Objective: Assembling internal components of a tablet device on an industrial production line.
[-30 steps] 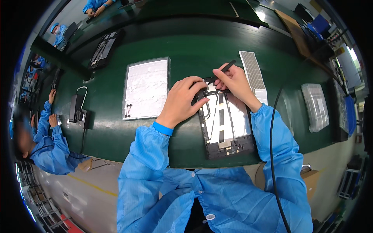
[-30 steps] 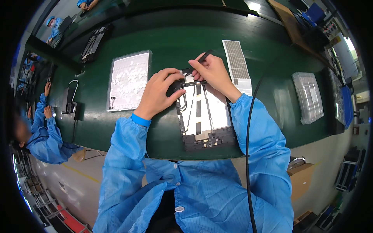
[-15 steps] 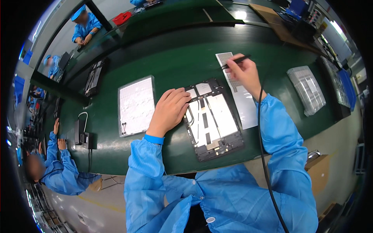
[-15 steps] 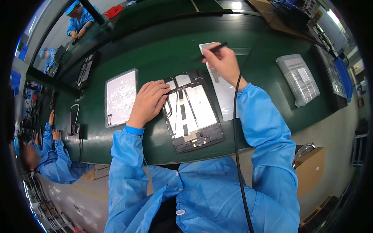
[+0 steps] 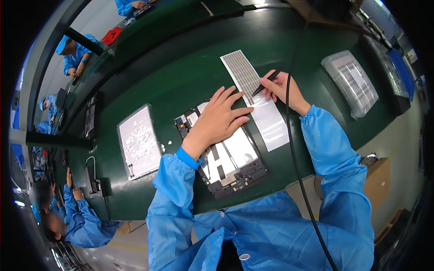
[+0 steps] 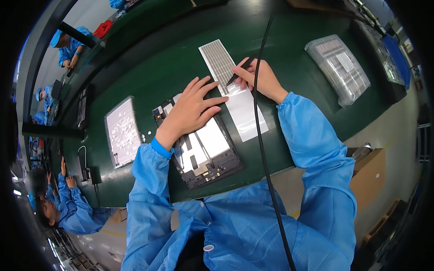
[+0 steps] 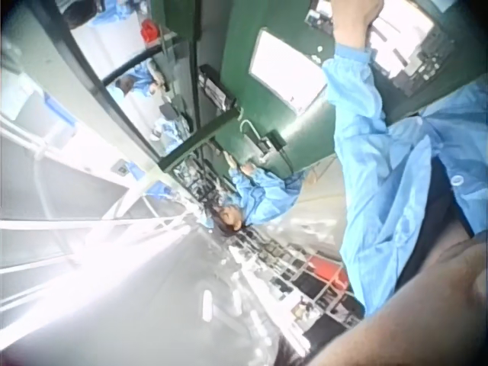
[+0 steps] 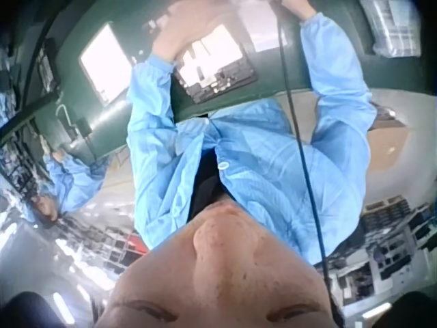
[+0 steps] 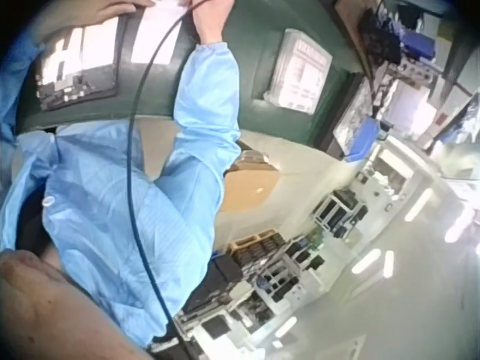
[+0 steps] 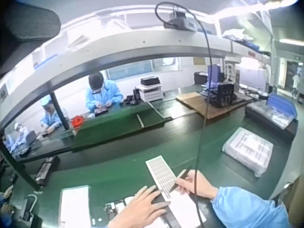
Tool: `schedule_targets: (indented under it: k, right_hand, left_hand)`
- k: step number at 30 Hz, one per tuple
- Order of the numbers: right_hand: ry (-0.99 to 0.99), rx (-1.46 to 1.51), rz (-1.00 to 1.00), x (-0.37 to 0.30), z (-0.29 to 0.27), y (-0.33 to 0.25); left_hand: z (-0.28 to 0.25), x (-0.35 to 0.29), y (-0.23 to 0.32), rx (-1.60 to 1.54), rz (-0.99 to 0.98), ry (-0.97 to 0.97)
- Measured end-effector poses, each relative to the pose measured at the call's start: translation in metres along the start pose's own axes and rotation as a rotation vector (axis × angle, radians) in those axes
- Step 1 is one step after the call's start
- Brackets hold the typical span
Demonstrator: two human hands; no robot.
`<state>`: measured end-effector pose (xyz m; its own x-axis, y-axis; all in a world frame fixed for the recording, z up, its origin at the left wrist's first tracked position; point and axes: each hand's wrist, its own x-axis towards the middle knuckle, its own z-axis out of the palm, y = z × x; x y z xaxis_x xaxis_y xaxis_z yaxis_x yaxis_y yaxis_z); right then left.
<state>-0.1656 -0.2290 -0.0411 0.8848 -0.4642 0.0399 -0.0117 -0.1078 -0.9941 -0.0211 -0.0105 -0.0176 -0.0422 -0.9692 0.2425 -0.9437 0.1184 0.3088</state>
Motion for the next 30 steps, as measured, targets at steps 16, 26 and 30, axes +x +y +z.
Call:
schedule_targets:
  k: [16, 26, 30]
  right_hand:
    - [0.229, 0.129, -0.101, 0.012, 0.015, 0.003]
    - [-0.101, 0.065, 0.018, 0.05, 0.087, -0.015]
    - [-0.112, 0.066, 0.02, 0.051, 0.089, -0.011]
  left_hand:
    - [0.004, -0.009, -0.006, -0.012, 0.042, 0.073]
    - [-0.025, -0.07, -0.014, -0.161, -0.321, 0.482]
    - [-0.021, -0.071, -0.018, -0.148, -0.286, 0.496]
